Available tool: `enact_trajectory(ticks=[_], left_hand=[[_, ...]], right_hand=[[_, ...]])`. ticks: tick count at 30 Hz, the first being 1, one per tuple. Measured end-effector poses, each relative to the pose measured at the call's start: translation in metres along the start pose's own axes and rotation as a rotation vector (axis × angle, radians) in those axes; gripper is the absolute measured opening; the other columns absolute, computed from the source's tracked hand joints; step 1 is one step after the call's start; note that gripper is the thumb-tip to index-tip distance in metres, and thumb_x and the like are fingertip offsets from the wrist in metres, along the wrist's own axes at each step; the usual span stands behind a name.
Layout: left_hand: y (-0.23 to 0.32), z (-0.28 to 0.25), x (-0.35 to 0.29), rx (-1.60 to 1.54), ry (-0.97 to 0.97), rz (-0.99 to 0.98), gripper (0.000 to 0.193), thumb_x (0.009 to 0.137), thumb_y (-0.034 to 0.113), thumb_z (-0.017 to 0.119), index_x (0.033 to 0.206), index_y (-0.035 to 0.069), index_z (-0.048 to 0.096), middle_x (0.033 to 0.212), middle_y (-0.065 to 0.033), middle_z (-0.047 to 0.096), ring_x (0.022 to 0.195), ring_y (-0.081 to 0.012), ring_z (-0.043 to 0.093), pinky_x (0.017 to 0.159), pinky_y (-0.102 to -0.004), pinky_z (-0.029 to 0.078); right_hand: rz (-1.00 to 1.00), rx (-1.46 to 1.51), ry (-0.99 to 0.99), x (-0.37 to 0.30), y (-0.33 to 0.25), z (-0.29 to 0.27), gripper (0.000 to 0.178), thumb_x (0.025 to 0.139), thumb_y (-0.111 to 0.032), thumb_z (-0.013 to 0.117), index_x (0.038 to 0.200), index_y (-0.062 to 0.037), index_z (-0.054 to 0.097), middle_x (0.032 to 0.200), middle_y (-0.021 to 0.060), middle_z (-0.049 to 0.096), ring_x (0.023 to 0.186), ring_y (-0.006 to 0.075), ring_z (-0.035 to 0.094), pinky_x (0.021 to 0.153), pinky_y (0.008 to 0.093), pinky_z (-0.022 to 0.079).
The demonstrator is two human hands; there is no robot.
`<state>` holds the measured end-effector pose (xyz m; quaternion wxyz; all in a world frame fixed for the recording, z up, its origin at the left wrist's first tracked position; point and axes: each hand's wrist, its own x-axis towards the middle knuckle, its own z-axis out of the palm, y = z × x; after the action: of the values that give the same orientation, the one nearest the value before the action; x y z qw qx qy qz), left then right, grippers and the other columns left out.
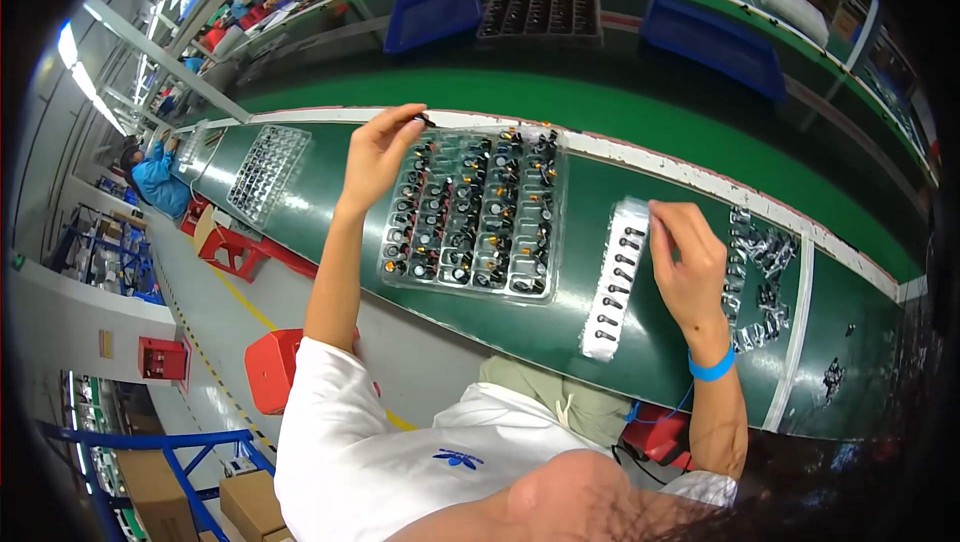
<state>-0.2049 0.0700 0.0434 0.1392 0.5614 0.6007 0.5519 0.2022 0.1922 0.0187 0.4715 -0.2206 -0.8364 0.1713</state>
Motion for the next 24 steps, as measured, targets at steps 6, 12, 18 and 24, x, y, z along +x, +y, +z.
enact_trajectory(ticks=[6,12,18,24], left_hand=[[-0.013,0.024,0.014,0.319,-0.081,0.008,0.032,0.093,0.009,0.078,0.122,-0.002,0.070,0.108,-0.0121,0.076,0.100,-0.0171,0.072,0.093,-0.0295,0.057],[-0.031,0.042,0.032,0.467,-0.208,0.153,0.018,0.090,0.010,0.078,0.104,0.001,0.073,0.099,-0.0109,0.076,0.088,-0.0236,0.071,0.080,-0.0353,0.055],[-0.043,0.046,0.038,0.554,-0.316,0.164,0.015,0.091,0.012,0.075,0.100,0.001,0.074,0.099,-0.0134,0.073,0.102,-0.0332,0.067,0.091,-0.0429,0.053],[-0.043,0.044,0.041,0.626,-0.408,0.297,0.026,0.096,0.012,0.069,0.120,0.005,0.073,0.119,-0.0128,0.069,0.116,-0.0330,0.062,0.101,-0.0433,0.050]], right_hand=[[-0.018,-0.025,-0.044,-0.007,-0.005,0.001,0.018,0.090,0.009,0.069,0.107,0.0027,0.071,0.096,0.0124,0.070,0.066,0.0206,0.065,0.055,0.0292,0.050],[-0.006,-0.032,-0.085,-0.009,-0.008,0.003,0.017,0.089,0.008,0.070,0.105,0.0018,0.071,0.095,0.0132,0.070,0.067,0.0242,0.067,0.054,0.0318,0.050],[-0.004,-0.050,-0.100,-0.006,-0.008,0.002,0.017,0.088,0.009,0.070,0.103,0.0019,0.071,0.094,0.0127,0.070,0.067,0.0244,0.068,0.054,0.0327,0.051],[-0.026,-0.034,-0.126,-0.007,-0.010,0.005,0.018,0.086,0.009,0.070,0.102,0.0017,0.072,0.093,0.0120,0.070,0.068,0.0257,0.069,0.056,0.0329,0.055]])
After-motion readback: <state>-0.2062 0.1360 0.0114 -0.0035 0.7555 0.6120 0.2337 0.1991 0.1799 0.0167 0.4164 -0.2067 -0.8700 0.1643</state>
